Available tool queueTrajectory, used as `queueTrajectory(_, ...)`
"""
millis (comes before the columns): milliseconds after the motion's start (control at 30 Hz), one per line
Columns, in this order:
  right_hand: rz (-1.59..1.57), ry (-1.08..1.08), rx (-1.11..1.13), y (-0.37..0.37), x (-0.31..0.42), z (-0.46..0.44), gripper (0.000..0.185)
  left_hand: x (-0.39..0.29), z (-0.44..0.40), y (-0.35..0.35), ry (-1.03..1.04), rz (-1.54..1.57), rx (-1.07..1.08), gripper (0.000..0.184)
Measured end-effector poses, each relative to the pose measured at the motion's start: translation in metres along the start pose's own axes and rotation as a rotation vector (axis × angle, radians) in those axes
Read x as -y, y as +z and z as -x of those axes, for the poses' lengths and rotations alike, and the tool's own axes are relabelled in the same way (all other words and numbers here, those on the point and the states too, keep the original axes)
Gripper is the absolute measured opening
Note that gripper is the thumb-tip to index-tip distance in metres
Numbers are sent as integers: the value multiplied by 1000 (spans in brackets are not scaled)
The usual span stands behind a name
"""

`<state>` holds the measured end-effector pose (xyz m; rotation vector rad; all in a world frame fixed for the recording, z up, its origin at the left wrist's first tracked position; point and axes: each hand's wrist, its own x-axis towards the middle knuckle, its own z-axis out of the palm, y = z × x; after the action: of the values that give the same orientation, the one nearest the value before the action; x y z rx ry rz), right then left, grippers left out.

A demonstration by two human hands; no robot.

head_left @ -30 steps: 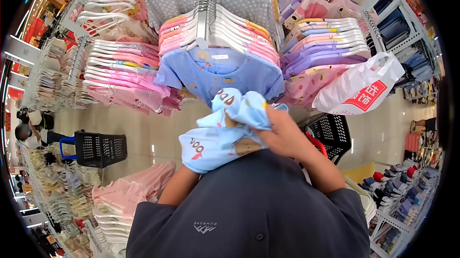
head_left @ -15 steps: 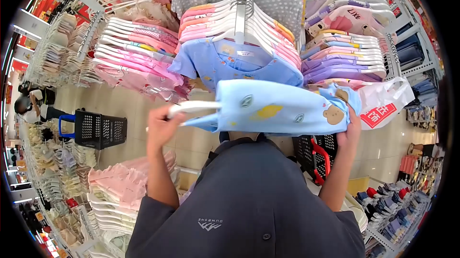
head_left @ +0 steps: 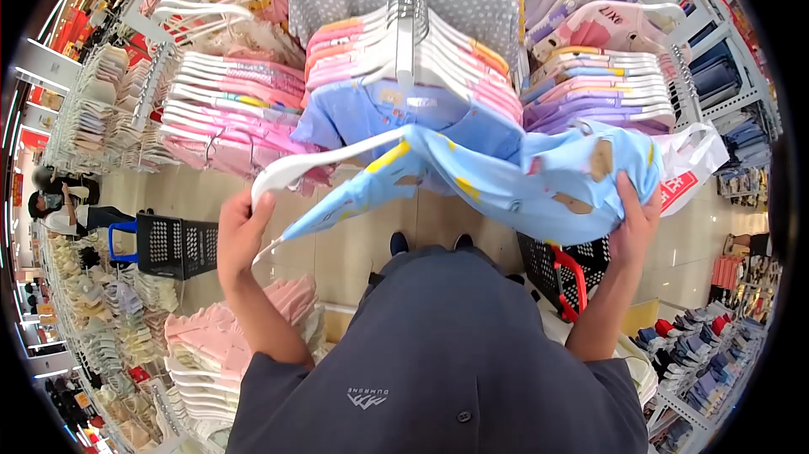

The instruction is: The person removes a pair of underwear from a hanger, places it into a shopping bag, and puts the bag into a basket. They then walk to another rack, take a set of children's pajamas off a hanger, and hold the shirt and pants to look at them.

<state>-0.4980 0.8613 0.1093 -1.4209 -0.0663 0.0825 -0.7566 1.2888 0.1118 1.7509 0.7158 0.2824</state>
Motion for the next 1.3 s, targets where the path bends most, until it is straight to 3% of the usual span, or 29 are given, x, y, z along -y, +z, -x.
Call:
queueTrajectory(167, 270, -235, 15, 1, 11, 9, 56, -11, 7, 1, -38, -32, 70, 28)
queueTrajectory(233, 19, -181, -159, -2, 13, -5, 55, -10, 9, -12, 3, -74, 10, 29)
queueTrajectory(300, -50, -258, -177, -4, 24, -16, 50, -3, 12, -31, -35, -71, -54, 28)
queueTrajectory(367, 295, -212, -165, -3, 36, -3, 55, -8, 15, -32, -34, -34, -54, 27)
queueTrajectory(433, 475, -116, 32, 23, 39, 23, 54, -14, 14, -17, -87, -5, 92, 25)
queueTrajectory(467, 511, -82, 248, 42, 38, 33, 53, -22, 12, -3, -87, 18, 159, 24)
queueTrajectory(500, 395, -87, 463, 61, 25, 36, 36, -30, 12, 12, -92, 40, 223, 24)
queueTrajectory(533, 654, -208, 648, 73, 8, 40, 34, -30, 11, 22, -125, 70, 301, 25)
queueTrajectory(567, 624, -425, 823, 104, 13, 48, 34, -27, 9, 32, -160, 98, 379, 28)
queueTrajectory(633, 743, -444, 1131, 135, -6, 68, 37, -27, 10, 53, -84, 177, 458, 32)
queueTrajectory(700, 666, -466, 1350, 162, -28, 85, 51, -11, 6, 75, 24, 245, 550, 43)
queueTrajectory(800, 679, -513, 1361, 173, -39, 95, 55, -20, 11, 100, 77, 115, 465, 41)
queueTrajectory(867, 659, -468, 1392, 172, -33, 92, 55, -30, 17, 106, -97, 295, 426, 39)
queueTrajectory(1000, 613, -377, 1496, 166, -25, 87, 58, -27, 23, 108, -73, 378, 329, 35)
queueTrajectory(1100, 316, -473, 1425, 152, -58, 84, 56, -8, 22, 102, -33, 330, 360, 36)
queueTrajectory(1167, 43, 208, 1398, 138, -91, 72, 47, -9, 23, 99, -1, 246, 349, 34)
queueTrajectory(1300, 283, 378, 1405, 133, -150, 61, 38, -3, 23, 86, 20, 212, 365, 34)
